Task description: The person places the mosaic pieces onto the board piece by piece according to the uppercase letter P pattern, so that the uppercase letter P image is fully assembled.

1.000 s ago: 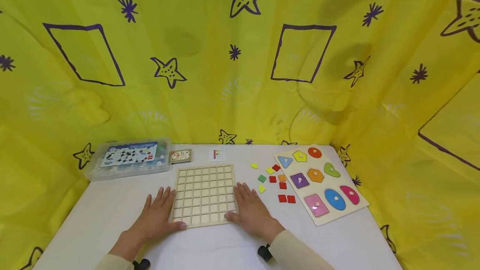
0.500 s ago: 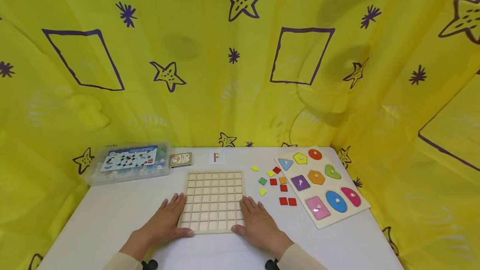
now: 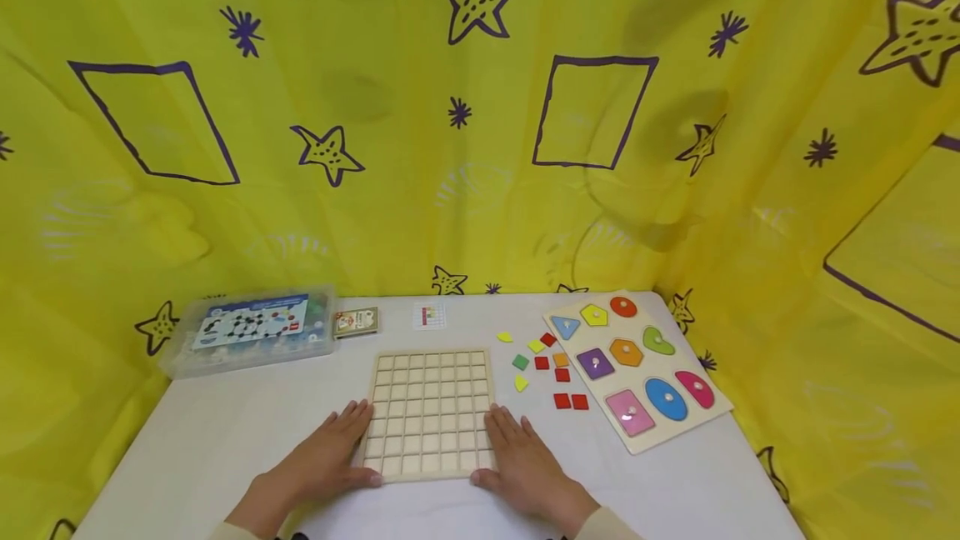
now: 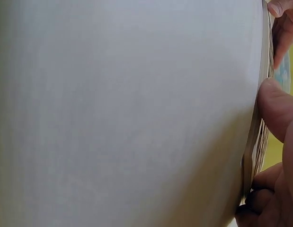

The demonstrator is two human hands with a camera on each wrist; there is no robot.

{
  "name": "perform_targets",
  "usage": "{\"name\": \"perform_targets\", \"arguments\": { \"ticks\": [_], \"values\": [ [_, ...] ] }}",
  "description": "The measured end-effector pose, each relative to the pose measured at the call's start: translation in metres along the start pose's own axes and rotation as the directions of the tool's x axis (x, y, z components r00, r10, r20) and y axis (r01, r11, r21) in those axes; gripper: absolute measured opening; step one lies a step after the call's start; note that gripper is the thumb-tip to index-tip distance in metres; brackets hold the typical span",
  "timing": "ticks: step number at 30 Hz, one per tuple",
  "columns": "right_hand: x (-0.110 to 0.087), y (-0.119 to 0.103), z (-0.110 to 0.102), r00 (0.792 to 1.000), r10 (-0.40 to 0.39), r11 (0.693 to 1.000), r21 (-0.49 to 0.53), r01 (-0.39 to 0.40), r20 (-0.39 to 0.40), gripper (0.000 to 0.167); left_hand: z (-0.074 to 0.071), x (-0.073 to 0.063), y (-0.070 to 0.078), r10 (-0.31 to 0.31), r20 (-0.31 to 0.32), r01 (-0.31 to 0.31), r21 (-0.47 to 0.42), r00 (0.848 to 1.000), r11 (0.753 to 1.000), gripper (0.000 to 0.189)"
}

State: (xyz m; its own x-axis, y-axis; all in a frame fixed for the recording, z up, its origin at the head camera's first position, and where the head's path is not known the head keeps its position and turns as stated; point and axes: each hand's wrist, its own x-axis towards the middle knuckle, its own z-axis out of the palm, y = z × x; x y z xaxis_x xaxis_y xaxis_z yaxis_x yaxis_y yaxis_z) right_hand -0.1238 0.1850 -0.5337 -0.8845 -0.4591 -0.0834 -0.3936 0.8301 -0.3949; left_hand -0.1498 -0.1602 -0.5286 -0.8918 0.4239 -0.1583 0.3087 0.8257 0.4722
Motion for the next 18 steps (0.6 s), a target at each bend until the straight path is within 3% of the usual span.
{"name": "perform_targets", "arguments": {
  "ticks": [9,14,18],
  "values": [
    [-0.001,-0.006,0.002,1.0,-0.021,0.998,-0.053,0.022,0.01,0.09,-0.014,-0.003,-0.022,0.08,0.027,-0.08,0.007,0.996,0.997,0.111],
    [0.0,-0.008,0.002,0.998,-0.055,0.998,-0.043,0.056,0.023,0.09,-0.02,-0.003,-0.038,0.119,0.017,-0.119,0.03,0.993,0.992,0.121],
    [0.001,-0.009,0.0,0.998,-0.057,0.997,-0.051,0.059,0.038,0.089,-0.021,-0.001,-0.042,0.138,0.026,-0.139,0.035,0.99,0.99,0.129]
  ]
}}
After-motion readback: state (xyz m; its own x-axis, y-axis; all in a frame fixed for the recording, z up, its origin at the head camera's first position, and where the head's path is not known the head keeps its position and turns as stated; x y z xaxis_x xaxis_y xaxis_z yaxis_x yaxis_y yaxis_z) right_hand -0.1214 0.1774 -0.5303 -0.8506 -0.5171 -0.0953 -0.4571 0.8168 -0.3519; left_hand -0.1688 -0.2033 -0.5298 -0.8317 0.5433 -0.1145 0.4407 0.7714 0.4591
